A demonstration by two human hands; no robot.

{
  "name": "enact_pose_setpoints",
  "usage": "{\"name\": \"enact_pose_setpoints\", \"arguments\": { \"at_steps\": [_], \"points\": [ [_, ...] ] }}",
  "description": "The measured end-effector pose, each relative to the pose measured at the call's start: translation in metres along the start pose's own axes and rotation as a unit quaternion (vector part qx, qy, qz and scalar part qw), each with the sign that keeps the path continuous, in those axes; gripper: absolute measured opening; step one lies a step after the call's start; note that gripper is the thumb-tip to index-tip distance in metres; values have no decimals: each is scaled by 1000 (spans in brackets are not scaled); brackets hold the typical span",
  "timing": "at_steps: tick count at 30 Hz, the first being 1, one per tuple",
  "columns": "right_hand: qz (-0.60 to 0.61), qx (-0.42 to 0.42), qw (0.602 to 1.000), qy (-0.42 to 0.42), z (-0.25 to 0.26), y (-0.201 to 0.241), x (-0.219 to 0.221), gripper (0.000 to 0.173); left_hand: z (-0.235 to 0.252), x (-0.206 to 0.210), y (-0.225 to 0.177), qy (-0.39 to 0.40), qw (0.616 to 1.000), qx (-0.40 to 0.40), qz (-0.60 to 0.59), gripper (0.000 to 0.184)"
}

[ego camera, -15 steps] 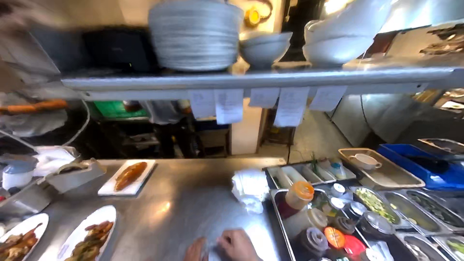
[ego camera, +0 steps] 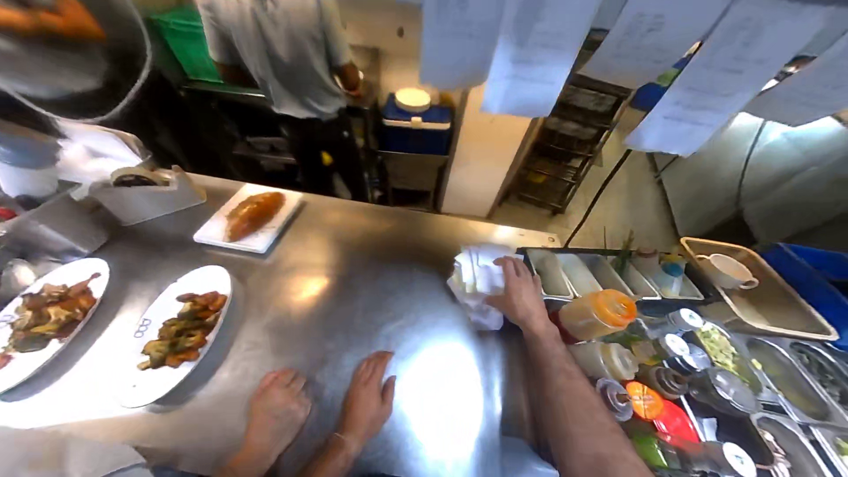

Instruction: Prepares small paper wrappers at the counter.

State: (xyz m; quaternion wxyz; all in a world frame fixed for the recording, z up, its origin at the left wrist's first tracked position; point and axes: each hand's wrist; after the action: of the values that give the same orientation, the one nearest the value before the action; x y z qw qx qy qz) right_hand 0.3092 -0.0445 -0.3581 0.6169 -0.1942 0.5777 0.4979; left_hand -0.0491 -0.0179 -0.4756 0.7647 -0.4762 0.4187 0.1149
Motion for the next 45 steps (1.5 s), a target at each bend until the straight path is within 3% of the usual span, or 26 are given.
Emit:
{"name": "enact_pose_setpoints", "arguments": {
  "at_steps": [6, 11, 17, 22, 27, 31, 34, 40, 43, 45],
  "points": [
    [11, 1, 1000, 23, 5, -7, -1, 74, 0, 4, 5, -32, 999, 25, -11, 44],
    [82, -8, 994, 65, 18, -13, -18, 32, 20, -8, -22, 14, 999, -24, -30, 44],
    [115, 11, 989, 93, 34, -16, -33, 32, 86, -2, -78, 83, 980, -32, -179, 46],
    [125, 34, 986, 106, 41, -14, -40, 31, 141, 7, -111, 101, 938, -64, -326, 42],
    [126, 55, 986, 90, 54, -23, -43, 35, 178, 20, -131, 120, 909, -90, -390, 36],
    [153, 47, 981, 111, 59, -29, -42, 29, 196, 32, -145, 161, 824, -193, -507, 37],
    [172, 60, 977, 111, 57, -30, -39, 25, 203, 41, -148, 157, 790, -251, -537, 35],
    [218, 89, 969, 72, 54, -36, -33, 22, 207, 54, -151, 133, 812, -264, -504, 35],
    [210, 69, 975, 41, 52, -35, -29, 19, 206, 57, -150, 128, 835, -247, -474, 45],
    [183, 40, 982, 26, 49, -30, -29, 26, 206, 61, -149, 119, 858, -222, -447, 48]
  ]
}}
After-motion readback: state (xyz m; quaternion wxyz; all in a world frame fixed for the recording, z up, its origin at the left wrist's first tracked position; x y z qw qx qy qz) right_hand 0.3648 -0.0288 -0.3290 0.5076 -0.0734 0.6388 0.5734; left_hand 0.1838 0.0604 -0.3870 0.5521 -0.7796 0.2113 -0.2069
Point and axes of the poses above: each hand's wrist, its own z-axis towards the middle knuckle, its own x-axis out of the palm, y = z × x, and after that the axes turned 8 degrees about -y, right-handed
